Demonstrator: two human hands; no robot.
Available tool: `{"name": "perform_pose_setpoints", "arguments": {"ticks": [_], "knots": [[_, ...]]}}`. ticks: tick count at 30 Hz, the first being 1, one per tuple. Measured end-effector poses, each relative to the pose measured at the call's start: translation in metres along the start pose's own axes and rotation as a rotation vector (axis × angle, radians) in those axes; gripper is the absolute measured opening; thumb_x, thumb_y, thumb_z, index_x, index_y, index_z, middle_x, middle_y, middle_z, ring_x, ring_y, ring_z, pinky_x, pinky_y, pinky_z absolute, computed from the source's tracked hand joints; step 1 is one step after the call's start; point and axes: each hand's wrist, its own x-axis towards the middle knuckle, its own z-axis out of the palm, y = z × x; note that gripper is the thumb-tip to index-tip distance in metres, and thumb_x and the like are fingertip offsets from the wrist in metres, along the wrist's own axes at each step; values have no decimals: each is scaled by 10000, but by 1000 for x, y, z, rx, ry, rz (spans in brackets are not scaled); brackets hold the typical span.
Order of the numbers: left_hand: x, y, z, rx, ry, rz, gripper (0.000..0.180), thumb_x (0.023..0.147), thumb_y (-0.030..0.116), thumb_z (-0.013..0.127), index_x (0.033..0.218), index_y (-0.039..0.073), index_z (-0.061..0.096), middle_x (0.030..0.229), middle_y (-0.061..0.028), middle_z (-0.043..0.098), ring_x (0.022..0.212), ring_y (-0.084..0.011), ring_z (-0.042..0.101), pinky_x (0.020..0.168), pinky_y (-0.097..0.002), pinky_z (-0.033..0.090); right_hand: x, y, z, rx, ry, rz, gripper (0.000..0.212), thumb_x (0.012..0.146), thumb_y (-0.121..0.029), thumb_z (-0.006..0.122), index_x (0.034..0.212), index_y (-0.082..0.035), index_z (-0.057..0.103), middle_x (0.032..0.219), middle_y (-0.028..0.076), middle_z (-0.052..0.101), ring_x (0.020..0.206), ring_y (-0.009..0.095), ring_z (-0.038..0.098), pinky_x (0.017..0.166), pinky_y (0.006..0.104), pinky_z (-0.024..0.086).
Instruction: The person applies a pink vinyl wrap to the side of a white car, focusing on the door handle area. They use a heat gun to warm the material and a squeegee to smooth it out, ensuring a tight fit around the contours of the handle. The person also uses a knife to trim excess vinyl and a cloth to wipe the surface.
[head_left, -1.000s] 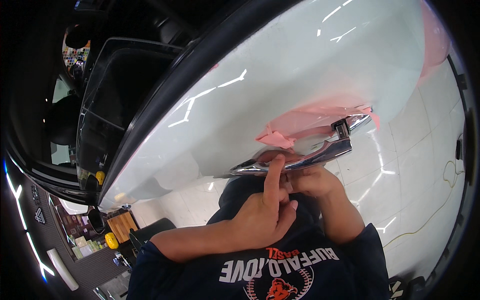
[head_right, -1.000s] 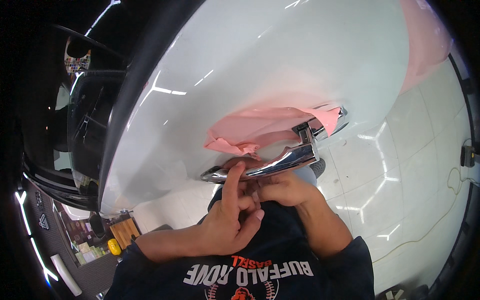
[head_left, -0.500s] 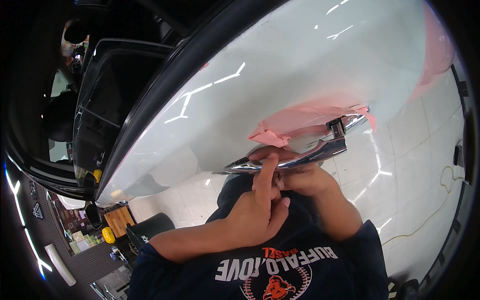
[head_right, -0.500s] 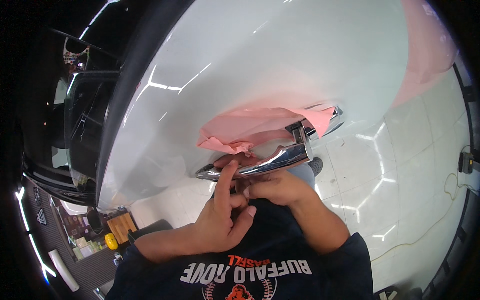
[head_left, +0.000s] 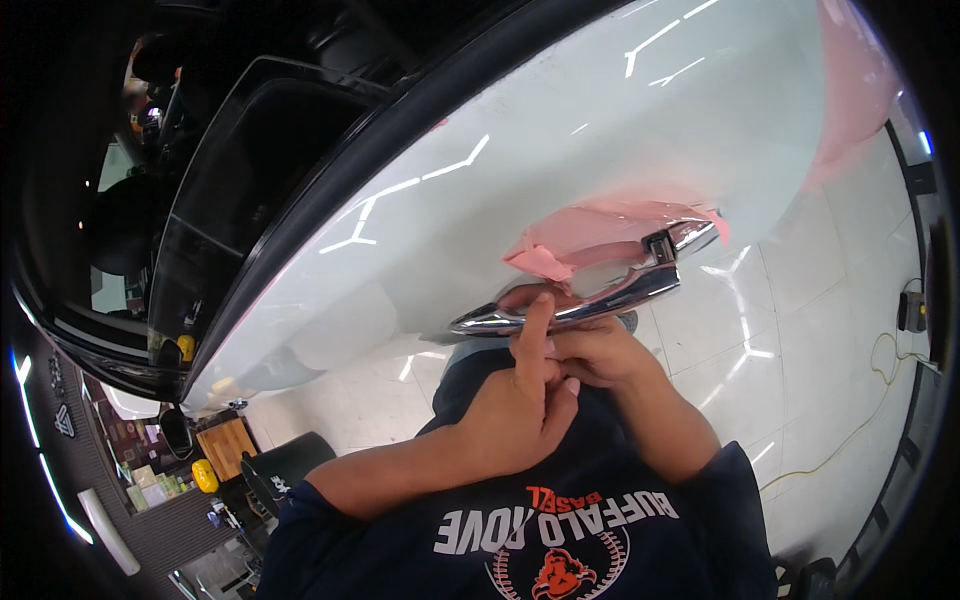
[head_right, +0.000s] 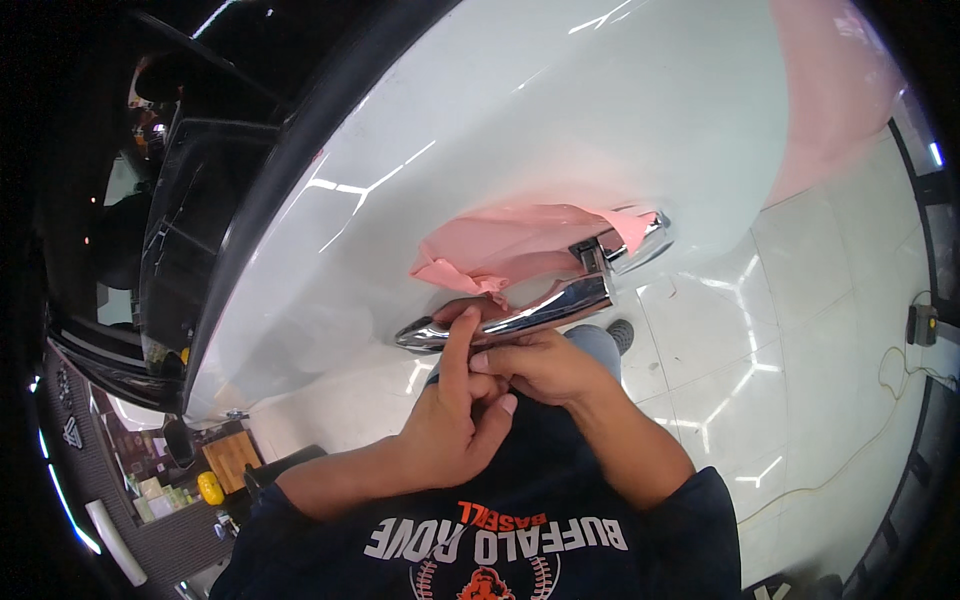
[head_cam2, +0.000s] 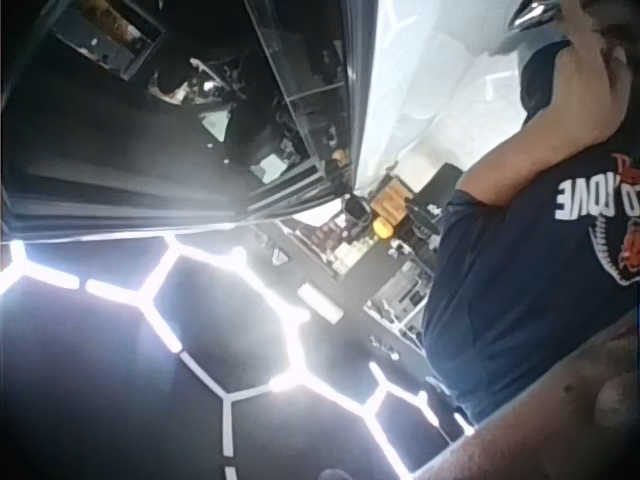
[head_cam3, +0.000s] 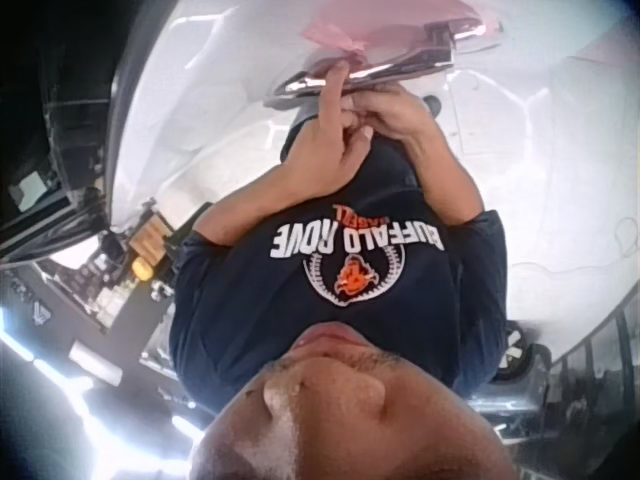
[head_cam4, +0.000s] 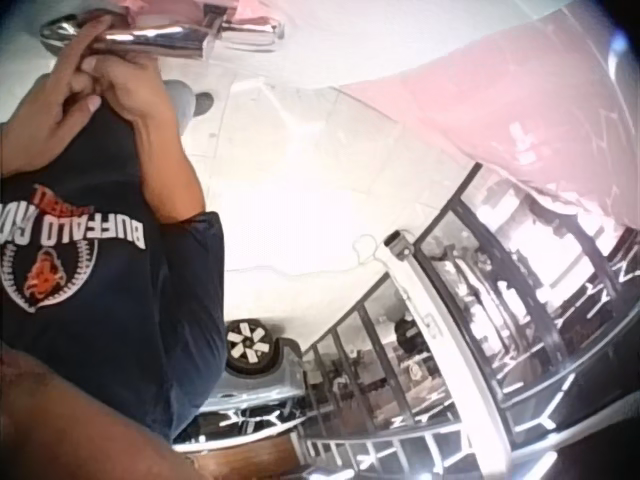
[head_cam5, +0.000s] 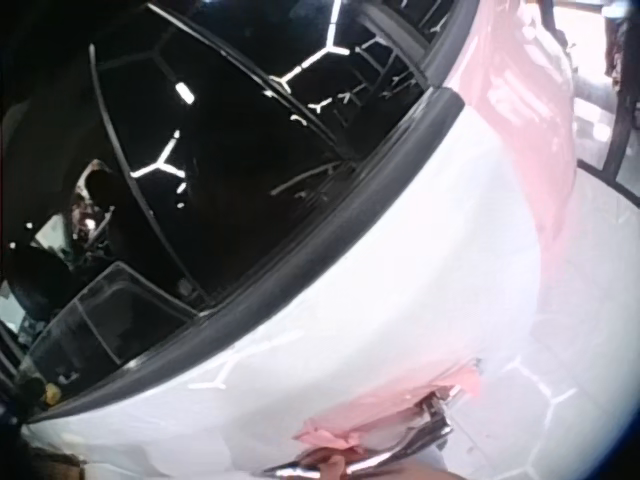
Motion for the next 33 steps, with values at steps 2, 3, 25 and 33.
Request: {"name": "perform_pose_setpoints", "arguments": {"ticks": [2,3,25,33], "knots": [[1,2,-1,-15,-4,-52,841,918,11,557,1503,-98,-38,690,-129,604,626,-259,639,659,-334,507,-15,3,5,-70,112,-18,488,893,-31,595,1366,7,484,1032,120,647,928,183,630,783,309,522],[3,4,-4,-31,-10,-85,834,920,14,553,1505,-92,-32,681,-131,601,613,-256,635,645,-333,503,-25,6,-6,-113,126,-50,467,909,-36,584,1366,-4,493,1058,114,651,918,169,627,781,302,524],[8,14,18,-13,169,-93,830,921,53,572,1547,-5,30,752,-115,624,672,-195,620,677,-311,485,-237,177,-237,-1105,930,-195,411,916,-201,621,1284,-22,593,1164,225,681,1028,331,670,872,394,508],[-11,-8,29,181,289,40,688,929,104,586,1520,10,247,969,-155,631,794,-231,635,710,-344,512,-225,139,-246,-1206,562,81,420,914,-200,623,1296,-28,586,1179,220,676,1040,333,665,885,393,504]]}}
